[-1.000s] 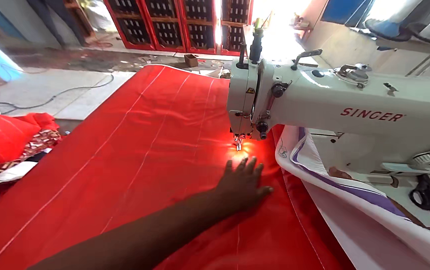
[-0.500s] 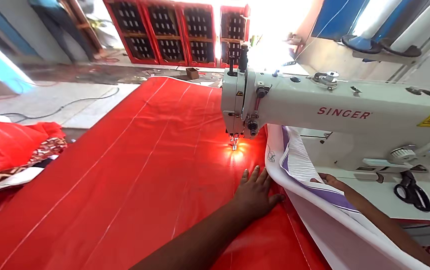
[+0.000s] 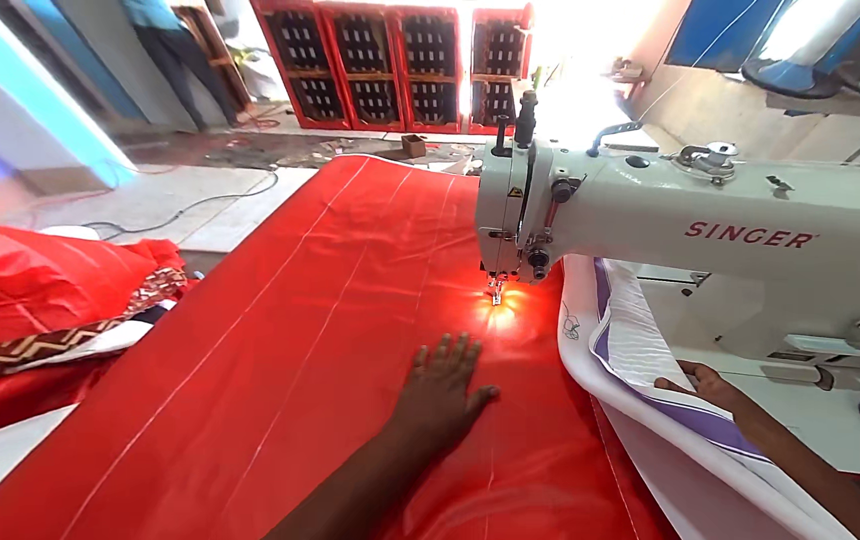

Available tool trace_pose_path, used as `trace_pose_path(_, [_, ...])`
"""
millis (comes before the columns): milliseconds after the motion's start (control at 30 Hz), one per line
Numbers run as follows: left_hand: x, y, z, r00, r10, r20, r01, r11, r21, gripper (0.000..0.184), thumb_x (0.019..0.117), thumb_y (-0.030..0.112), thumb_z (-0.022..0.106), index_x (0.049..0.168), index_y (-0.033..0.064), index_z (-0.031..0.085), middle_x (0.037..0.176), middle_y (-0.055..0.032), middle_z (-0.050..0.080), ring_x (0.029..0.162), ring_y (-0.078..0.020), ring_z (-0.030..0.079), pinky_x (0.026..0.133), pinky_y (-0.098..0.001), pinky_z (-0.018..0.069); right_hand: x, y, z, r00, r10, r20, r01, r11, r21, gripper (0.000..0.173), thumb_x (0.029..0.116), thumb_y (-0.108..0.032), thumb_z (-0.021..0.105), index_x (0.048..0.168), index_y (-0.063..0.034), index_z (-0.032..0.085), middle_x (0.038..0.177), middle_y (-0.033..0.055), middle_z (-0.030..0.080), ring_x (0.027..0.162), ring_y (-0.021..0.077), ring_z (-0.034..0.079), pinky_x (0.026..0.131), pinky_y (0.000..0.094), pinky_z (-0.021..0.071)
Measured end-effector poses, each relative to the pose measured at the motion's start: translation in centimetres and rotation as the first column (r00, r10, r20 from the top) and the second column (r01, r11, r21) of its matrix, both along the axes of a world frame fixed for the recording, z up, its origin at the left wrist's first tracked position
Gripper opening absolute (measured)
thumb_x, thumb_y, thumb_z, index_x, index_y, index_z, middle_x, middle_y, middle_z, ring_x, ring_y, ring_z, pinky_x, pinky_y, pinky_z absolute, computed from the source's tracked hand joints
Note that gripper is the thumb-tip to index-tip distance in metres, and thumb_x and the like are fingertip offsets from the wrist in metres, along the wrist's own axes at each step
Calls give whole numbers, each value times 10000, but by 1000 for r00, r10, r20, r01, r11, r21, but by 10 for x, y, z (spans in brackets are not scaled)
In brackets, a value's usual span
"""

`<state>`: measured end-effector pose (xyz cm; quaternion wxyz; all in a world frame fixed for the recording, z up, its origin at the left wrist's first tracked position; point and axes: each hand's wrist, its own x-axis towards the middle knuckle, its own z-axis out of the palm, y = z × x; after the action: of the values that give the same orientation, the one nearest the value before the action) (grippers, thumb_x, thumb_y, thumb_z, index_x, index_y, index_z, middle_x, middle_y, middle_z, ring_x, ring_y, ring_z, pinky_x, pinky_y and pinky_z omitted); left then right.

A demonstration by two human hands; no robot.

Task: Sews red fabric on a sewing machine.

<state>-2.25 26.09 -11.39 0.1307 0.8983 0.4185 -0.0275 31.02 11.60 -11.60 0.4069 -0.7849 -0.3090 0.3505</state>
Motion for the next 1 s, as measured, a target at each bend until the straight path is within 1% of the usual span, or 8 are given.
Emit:
trace_pose_path(33, [-17,8,-1,1000,28,12,-28,999,25,751,1051,647,267,1640,181,280,1713,-38,230,1596,-265,139,1257,-594,60,2,0,-1,1000,10,12,-10,1000,-6,501,1001,-214,656,1421,-45,440,1062,149,672,883,189,676,792,405,567])
trace_pose_path(100, [-50,23,3,994,108,-16,-108,994,6,691,1046,659,264,1639,304,279,1716,47,220,1599,-220,119,1222,-679,-8,4,0,-4,999,26,22,-26,1000,0,518,991,-216,672,1423,-44,442,1080,148,677,902,190,681,803,406,568])
trace_pose_path(133, [-65,30,3,988,155,-12,-155,988,13,686,1037,675,269,1631,335,295,1711,65,232,1597,-215,131,1213,-697,-9,5,-1,-4,999,29,18,-29,1000,4,515,990,-206,673,1422,-46,444,1081,142,679,902,179,683,804,394,571])
trace_pose_path(200, [-85,38,0,977,215,3,-215,975,51,687,1033,679,259,1623,333,319,1701,62,263,1591,-219,165,1220,-681,48,4,0,-3,1000,22,1,-22,1000,9,480,994,-173,658,1407,-50,447,1059,124,676,882,143,678,797,357,569])
trace_pose_path(300, [-88,40,-2,971,237,19,-237,968,84,702,1021,689,285,1609,312,363,1687,47,302,1584,-225,192,1221,-668,66,4,0,-5,1000,16,-10,-16,999,28,460,992,-143,649,1392,-51,444,1069,114,669,903,124,669,828,347,559])
trace_pose_path(433, [-82,50,-3,974,223,36,-225,970,92,686,1023,662,312,1601,300,384,1682,38,315,1581,-233,202,1215,-675,82,14,12,-9,997,21,70,-22,1000,6,543,976,-159,682,1427,-3,424,1131,180,667,964,205,675,871,426,551])
trace_pose_path(633, [-70,76,2,974,222,43,-225,973,60,661,1032,629,357,1607,305,370,1687,47,301,1584,-227,189,1221,-666,65,21,37,0,982,55,180,-45,997,-60,591,963,-188,711,1449,-5,431,1195,235,656,1066,318,659,942,516,519])
trace_pose_path(1000, [-50,122,5,977,214,12,-215,975,50,656,1045,623,340,1615,298,350,1695,47,279,1587,-211,174,1226,-660,54,32,78,-4,933,31,358,-9,998,-65,588,947,-269,741,1433,-62,483,964,223,693,844,355,675,795,590,532])
